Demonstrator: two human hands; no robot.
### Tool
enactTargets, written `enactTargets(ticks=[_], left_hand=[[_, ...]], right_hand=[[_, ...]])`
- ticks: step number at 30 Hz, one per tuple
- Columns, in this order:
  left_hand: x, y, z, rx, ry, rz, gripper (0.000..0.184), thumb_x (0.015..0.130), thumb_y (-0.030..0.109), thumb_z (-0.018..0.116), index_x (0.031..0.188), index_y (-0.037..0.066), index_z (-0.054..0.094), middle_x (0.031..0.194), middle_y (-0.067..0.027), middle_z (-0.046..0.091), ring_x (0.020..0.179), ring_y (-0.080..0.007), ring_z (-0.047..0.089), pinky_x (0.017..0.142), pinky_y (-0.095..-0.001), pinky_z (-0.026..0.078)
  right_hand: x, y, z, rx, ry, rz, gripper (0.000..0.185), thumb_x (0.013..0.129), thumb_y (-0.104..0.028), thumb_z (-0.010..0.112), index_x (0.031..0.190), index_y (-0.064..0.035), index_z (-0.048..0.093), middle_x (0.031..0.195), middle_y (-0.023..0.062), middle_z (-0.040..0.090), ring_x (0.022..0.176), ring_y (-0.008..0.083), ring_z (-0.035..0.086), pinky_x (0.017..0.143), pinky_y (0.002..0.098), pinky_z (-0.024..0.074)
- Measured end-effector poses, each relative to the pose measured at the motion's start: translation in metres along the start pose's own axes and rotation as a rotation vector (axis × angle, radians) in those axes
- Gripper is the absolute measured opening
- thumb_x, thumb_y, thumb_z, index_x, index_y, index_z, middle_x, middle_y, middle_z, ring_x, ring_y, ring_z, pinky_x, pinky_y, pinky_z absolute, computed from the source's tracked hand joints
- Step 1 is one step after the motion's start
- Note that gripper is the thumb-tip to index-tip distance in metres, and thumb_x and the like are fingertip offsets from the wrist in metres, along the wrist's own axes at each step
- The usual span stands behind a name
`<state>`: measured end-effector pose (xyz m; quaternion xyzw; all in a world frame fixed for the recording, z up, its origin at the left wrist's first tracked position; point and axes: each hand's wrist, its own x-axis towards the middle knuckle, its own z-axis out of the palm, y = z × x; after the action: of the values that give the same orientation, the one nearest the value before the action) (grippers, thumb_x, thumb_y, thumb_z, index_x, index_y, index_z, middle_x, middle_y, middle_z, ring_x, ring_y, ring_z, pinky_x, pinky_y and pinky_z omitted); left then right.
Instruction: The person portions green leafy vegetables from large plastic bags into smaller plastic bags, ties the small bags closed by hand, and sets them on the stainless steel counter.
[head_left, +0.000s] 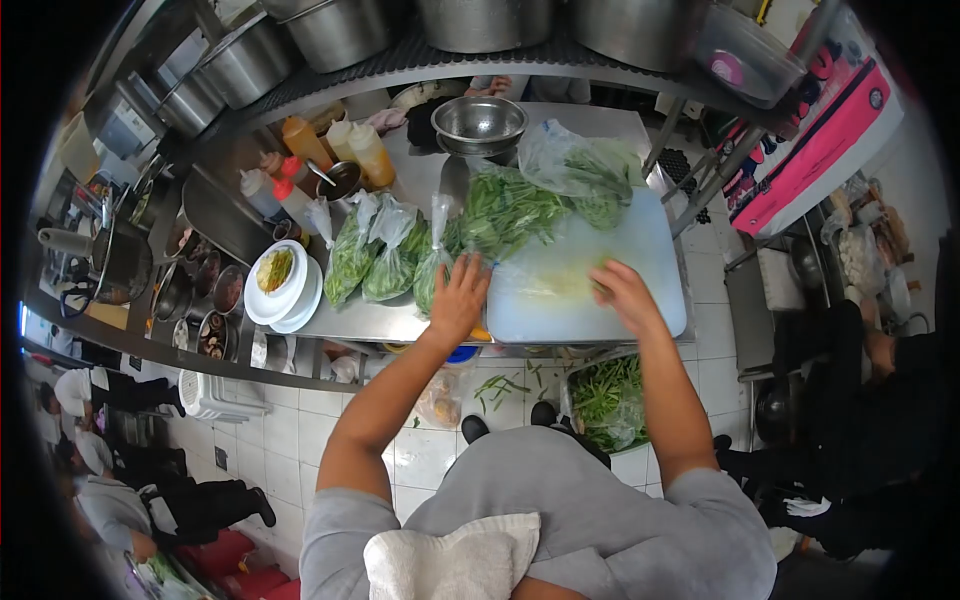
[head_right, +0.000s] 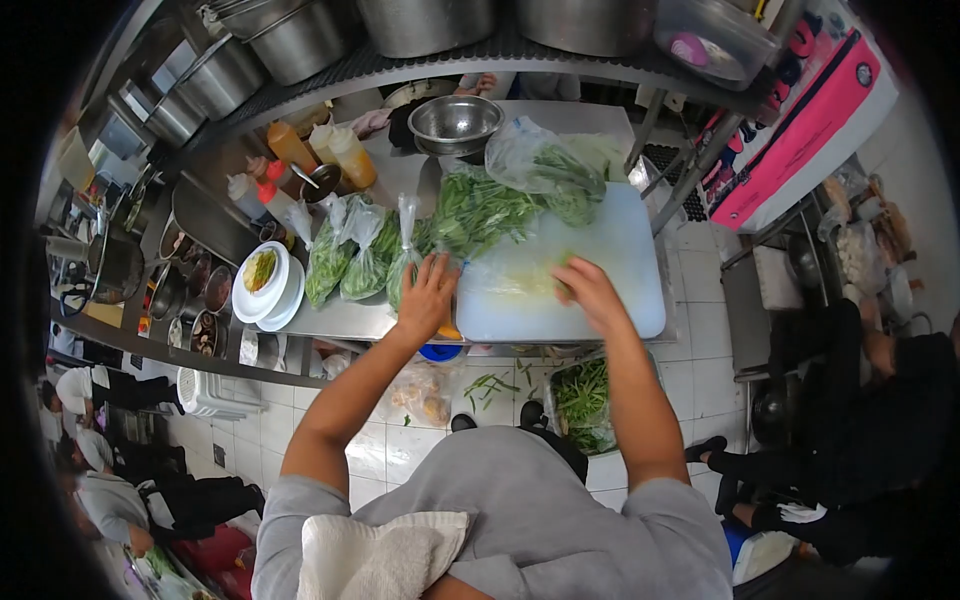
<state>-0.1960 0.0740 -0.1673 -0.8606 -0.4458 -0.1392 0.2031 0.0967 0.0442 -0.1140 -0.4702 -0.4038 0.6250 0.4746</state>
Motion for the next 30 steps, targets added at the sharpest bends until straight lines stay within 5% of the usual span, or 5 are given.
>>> enactTargets(ticks=[7,9,12,24,30], left_hand=[[0.036,-0.032,-0.020,-0.046,-0.041,0.066,0.018,0.074,0.016,0.055,0.092,0.013,0.057,0.097,-0.0023,0.057,0.096,-0.0224,0.051,0.076,-0.0412,0.039],[0.058,-0.039,-0.024,-0.166,0.025,0.008,0.017,0.075,0.012,0.055,0.091,0.012,0.057,0.091,-0.0044,0.057,0.091,-0.0245,0.054,0.073,-0.0410,0.041],[0.103,-0.046,-0.046,-0.519,0.234,-0.151,0.012,0.080,0.005,0.053,0.091,0.007,0.056,0.080,-0.0140,0.058,0.076,-0.0344,0.058,0.063,-0.0423,0.045],[0.145,-0.009,-0.147,-0.812,0.394,-0.028,0.011,0.086,0.011,0.055,0.092,0.002,0.058,0.080,-0.0178,0.062,0.074,-0.0356,0.060,0.064,-0.0374,0.047],[0.112,0.001,-0.165,-1.006,0.263,-0.214,0.013,0.087,0.011,0.057,0.094,0.001,0.060,0.073,-0.0092,0.061,0.065,-0.0109,0.055,0.062,-0.0255,0.044]], right_hand=[[-0.142,0.092,-0.082,-0.368,0.071,0.406,0.021,0.086,-0.020,0.056,0.101,-0.0050,0.060,0.076,0.0030,0.058,0.063,0.0100,0.052,0.055,0.0241,0.0414],[-0.163,0.134,-0.089,-1.564,0.286,-0.099,0.026,0.085,-0.021,0.057,0.104,-0.0031,0.060,0.082,0.0056,0.062,0.067,0.0123,0.056,0.060,0.0260,0.0452],[-0.152,0.073,-0.036,-0.813,0.191,-0.026,0.032,0.082,-0.020,0.061,0.107,-0.0002,0.058,0.091,0.0118,0.062,0.076,0.0221,0.061,0.069,0.0298,0.0479],[-0.064,-0.112,0.070,-0.904,0.208,-1.010,0.032,0.074,-0.007,0.065,0.106,-0.0048,0.059,0.110,0.0109,0.054,0.097,0.0274,0.056,0.080,0.0339,0.0472],[0.016,-0.106,0.080,-1.189,0.207,-1.079,0.034,0.070,-0.012,0.069,0.102,-0.0074,0.060,0.126,0.0098,0.045,0.108,0.0285,0.048,0.089,0.0387,0.0424]])
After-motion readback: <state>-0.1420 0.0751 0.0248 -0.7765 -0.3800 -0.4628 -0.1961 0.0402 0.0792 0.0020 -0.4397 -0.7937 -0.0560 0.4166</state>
